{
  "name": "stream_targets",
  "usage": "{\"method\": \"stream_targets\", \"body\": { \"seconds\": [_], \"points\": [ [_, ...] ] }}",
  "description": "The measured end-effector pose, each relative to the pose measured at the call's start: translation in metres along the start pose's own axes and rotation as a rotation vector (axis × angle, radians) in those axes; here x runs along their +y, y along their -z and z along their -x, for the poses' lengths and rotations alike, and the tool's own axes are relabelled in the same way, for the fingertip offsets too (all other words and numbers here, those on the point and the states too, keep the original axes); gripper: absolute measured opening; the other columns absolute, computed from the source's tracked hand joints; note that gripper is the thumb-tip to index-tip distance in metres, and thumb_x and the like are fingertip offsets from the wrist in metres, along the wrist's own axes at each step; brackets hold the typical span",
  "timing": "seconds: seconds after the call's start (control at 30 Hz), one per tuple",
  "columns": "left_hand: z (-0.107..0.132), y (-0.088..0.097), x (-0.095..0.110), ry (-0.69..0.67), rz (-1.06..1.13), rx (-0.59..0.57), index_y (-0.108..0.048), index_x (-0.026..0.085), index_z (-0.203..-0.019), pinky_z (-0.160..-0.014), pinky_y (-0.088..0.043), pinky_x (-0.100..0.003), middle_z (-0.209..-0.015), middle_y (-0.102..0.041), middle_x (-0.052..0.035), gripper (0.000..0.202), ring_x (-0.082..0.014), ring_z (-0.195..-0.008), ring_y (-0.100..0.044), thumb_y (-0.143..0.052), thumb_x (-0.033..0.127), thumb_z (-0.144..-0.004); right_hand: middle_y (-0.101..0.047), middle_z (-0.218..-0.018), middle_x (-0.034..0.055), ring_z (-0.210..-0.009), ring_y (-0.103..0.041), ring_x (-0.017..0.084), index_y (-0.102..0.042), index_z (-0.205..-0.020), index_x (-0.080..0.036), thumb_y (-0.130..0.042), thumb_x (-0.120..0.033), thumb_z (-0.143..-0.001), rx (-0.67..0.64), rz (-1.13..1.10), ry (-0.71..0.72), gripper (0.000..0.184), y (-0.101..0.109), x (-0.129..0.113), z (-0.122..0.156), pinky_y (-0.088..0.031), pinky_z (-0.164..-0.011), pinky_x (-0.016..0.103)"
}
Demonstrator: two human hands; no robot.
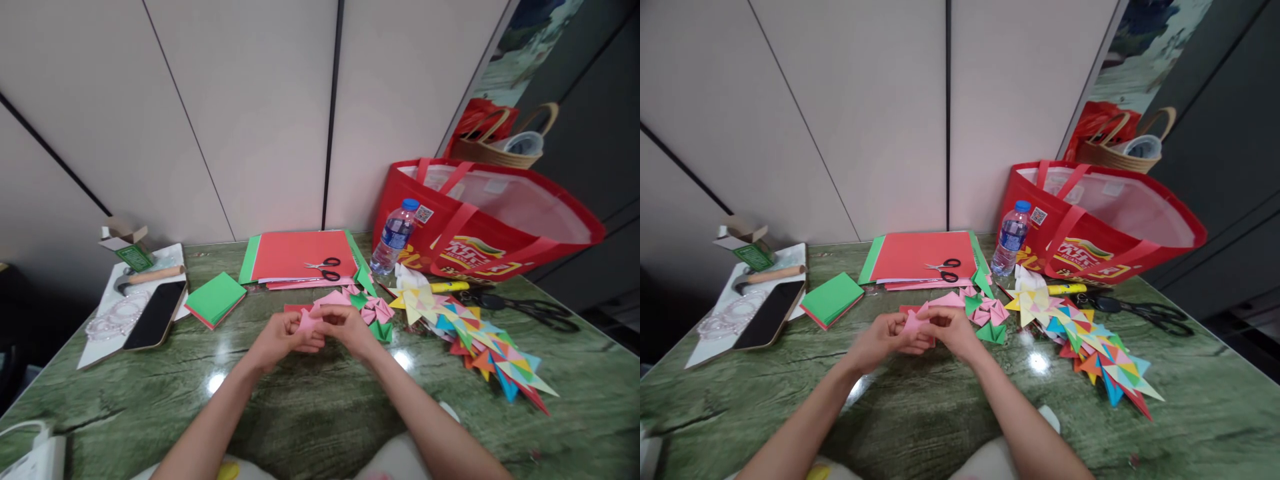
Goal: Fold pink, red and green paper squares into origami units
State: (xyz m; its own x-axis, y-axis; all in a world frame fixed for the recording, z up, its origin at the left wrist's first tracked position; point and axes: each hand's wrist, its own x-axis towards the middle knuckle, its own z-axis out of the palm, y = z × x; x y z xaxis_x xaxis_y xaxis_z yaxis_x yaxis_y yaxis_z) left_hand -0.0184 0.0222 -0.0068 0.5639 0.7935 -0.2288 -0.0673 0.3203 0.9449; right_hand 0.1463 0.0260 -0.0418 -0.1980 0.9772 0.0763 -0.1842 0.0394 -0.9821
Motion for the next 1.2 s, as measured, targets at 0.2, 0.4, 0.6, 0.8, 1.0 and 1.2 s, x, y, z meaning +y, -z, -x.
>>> {"method": "stream_targets", "body": {
  "seconds": [0.2,0.4,0.6,0.8,1.0,1.2],
  "points": [
    [0.007,0.001,0.009,-0.001,0.146,-0.195,-0.055,0.009,-0.097,-0.090,-0.039,-0.048,-0.100,-0.064,-0.0194,0.040,-0.0309,-0.100,-0.056,-0.070,0.028,-0.065,-0.065,-0.074,-0.0002,-0.064,-0.057,0.010,-0.069,-0.077,-0.020,-0.074,-0.022,-0.056,-0.043,-0.294,-0.155,0.022,0.006,-0.001,0.001,-0.044,-0.061,0.022],
    [0.008,0.001,0.008,-0.024,0.204,-0.263,-0.053,0.010,-0.105,-0.094,-0.035,-0.048,-0.109,-0.059,-0.0202,0.042,-0.0307,-0.106,-0.051,-0.067,0.023,-0.068,-0.065,-0.072,0.0006,-0.062,-0.058,0.011,-0.067,-0.078,-0.018,-0.076,-0.023,-0.053,-0.065,-0.423,-0.237,0.026,0.007,-0.002,0.000,-0.046,-0.058,0.022],
    [0.008,-0.002,0.013,-0.048,0.196,-0.256,-0.053,0.011,-0.109,-0.096,-0.033,-0.046,-0.111,-0.058,-0.0185,0.044,-0.0292,-0.110,-0.049,-0.066,0.025,-0.069,-0.062,-0.068,-0.0024,-0.056,-0.057,0.008,-0.066,-0.077,-0.019,-0.076,-0.022,-0.054,-0.018,-0.473,-0.206,0.026,0.008,0.003,-0.003,-0.046,-0.054,0.020],
    [0.002,0.003,0.012,-0.133,-0.049,-0.158,-0.055,0.015,-0.109,-0.092,-0.039,-0.040,-0.113,-0.058,-0.0132,0.036,-0.0253,-0.103,-0.054,-0.058,0.027,-0.075,-0.062,-0.076,0.0000,-0.070,-0.059,0.012,-0.065,-0.077,-0.018,-0.072,-0.032,-0.060,0.026,-0.399,-0.131,0.023,0.005,0.004,-0.005,-0.048,-0.069,0.027],
    [-0.004,0.004,0.004,-0.191,-0.319,-0.072,-0.059,0.019,-0.107,-0.094,-0.034,-0.038,-0.111,-0.061,-0.0066,0.033,-0.0219,-0.104,-0.053,-0.054,0.020,-0.074,-0.061,-0.068,0.0011,-0.065,-0.057,0.013,-0.064,-0.066,-0.016,-0.069,-0.040,-0.061,0.129,-0.279,-0.153,0.025,0.001,0.008,-0.005,-0.048,-0.068,0.029],
    [-0.002,0.004,0.007,-0.059,-0.201,-0.046,-0.056,0.019,-0.110,-0.085,-0.042,-0.035,-0.106,-0.063,-0.0076,0.057,-0.0233,-0.096,-0.057,-0.072,0.016,-0.056,-0.065,-0.075,0.0030,-0.068,-0.059,0.015,-0.066,-0.074,-0.016,-0.076,-0.029,-0.051,0.119,-0.152,-0.105,0.028,0.002,0.013,-0.005,-0.048,-0.070,0.030]
  ]
}}
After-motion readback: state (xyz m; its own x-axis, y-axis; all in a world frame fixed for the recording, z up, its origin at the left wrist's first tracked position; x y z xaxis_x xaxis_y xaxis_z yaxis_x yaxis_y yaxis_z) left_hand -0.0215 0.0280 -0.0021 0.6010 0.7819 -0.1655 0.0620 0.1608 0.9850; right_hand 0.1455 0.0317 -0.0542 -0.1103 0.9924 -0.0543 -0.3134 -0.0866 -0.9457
